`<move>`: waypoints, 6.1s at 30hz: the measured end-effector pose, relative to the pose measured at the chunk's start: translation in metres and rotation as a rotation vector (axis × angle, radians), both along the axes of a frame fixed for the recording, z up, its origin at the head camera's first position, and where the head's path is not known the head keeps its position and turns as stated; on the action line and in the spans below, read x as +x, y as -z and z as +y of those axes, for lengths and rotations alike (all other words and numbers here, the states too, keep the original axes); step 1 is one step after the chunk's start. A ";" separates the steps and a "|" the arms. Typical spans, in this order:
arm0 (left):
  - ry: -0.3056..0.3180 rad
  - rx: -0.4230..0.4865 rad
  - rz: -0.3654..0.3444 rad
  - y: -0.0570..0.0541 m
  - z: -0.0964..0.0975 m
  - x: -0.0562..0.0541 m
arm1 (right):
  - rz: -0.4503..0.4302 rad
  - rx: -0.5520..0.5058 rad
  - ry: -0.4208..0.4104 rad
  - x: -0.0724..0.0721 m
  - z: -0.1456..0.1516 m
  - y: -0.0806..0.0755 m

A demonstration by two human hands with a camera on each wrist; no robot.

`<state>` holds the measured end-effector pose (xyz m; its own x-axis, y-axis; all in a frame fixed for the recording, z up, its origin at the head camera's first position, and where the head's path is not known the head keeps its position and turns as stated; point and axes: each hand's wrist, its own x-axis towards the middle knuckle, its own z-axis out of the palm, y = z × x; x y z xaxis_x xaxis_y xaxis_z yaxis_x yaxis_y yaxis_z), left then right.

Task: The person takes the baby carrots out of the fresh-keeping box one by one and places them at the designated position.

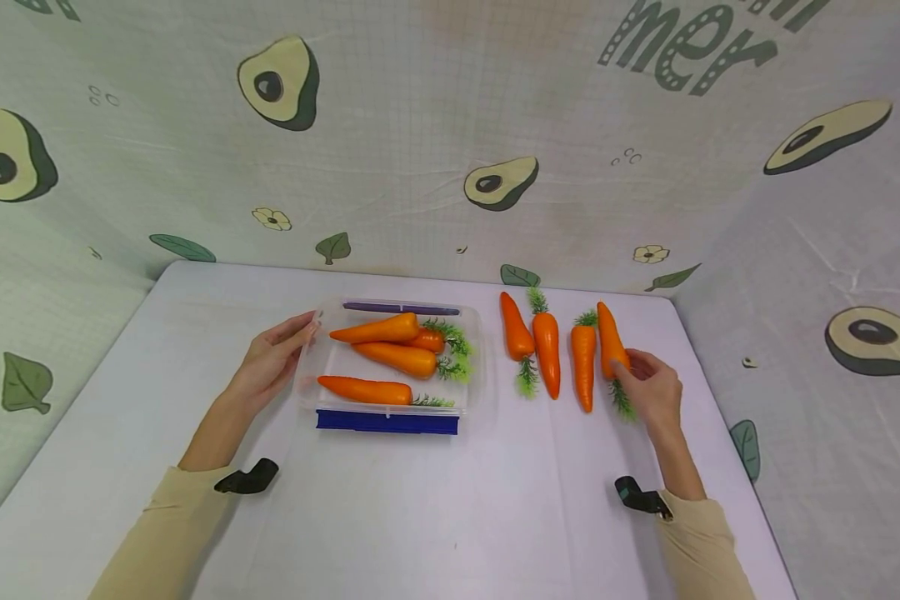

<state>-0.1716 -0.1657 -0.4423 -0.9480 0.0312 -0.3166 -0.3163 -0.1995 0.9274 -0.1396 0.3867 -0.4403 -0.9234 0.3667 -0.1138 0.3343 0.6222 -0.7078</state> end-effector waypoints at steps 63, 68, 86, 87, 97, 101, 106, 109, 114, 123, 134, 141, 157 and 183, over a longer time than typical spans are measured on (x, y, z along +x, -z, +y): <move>0.016 -0.035 0.019 -0.003 0.000 0.001 | 0.294 0.168 -0.476 -0.017 -0.085 -0.072; 0.012 -0.021 0.017 -0.002 0.001 0.001 | 0.294 0.182 -0.533 -0.023 -0.101 -0.081; 0.014 -0.019 0.007 0.001 -0.001 -0.001 | 0.273 0.229 -0.776 -0.047 -0.163 -0.100; 0.015 -0.020 0.007 0.001 -0.001 -0.001 | 0.265 0.225 -0.792 -0.048 -0.166 -0.100; 0.012 -0.005 0.014 0.002 -0.003 -0.003 | 0.237 0.237 -0.943 -0.058 -0.194 -0.099; 0.010 -0.014 0.010 0.001 -0.002 -0.003 | 0.212 0.258 -0.984 -0.063 -0.204 -0.096; 0.012 -0.019 0.016 -0.001 -0.001 -0.003 | 0.183 0.243 -1.036 -0.068 -0.214 -0.094; 0.016 -0.025 0.015 -0.001 -0.001 -0.003 | 0.166 0.226 -1.068 -0.071 -0.220 -0.093; 0.018 -0.023 0.019 -0.001 0.001 -0.003 | 0.126 0.231 -1.111 -0.076 -0.231 -0.090; 0.022 -0.025 0.028 -0.001 0.001 -0.003 | 0.048 0.240 -1.191 -0.082 -0.248 -0.088; 0.020 -0.030 0.024 0.000 0.000 -0.002 | 0.002 0.333 -1.232 -0.081 -0.266 -0.083; 0.023 -0.024 0.020 -0.001 -0.001 -0.002 | -0.046 0.381 -1.237 -0.079 -0.276 -0.080; 0.003 -0.037 0.004 0.002 -0.001 -0.004 | 0.012 0.388 -1.259 -0.080 -0.276 -0.074; -0.002 -0.056 0.003 0.002 0.001 -0.003 | 0.217 0.298 -1.205 -0.070 -0.227 -0.094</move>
<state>-0.1743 -0.1651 -0.4447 -0.9490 0.0121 -0.3151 -0.3133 -0.1480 0.9380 -0.2092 0.1596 -0.3459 -0.6781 -0.7346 0.0236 -0.6608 0.5953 -0.4571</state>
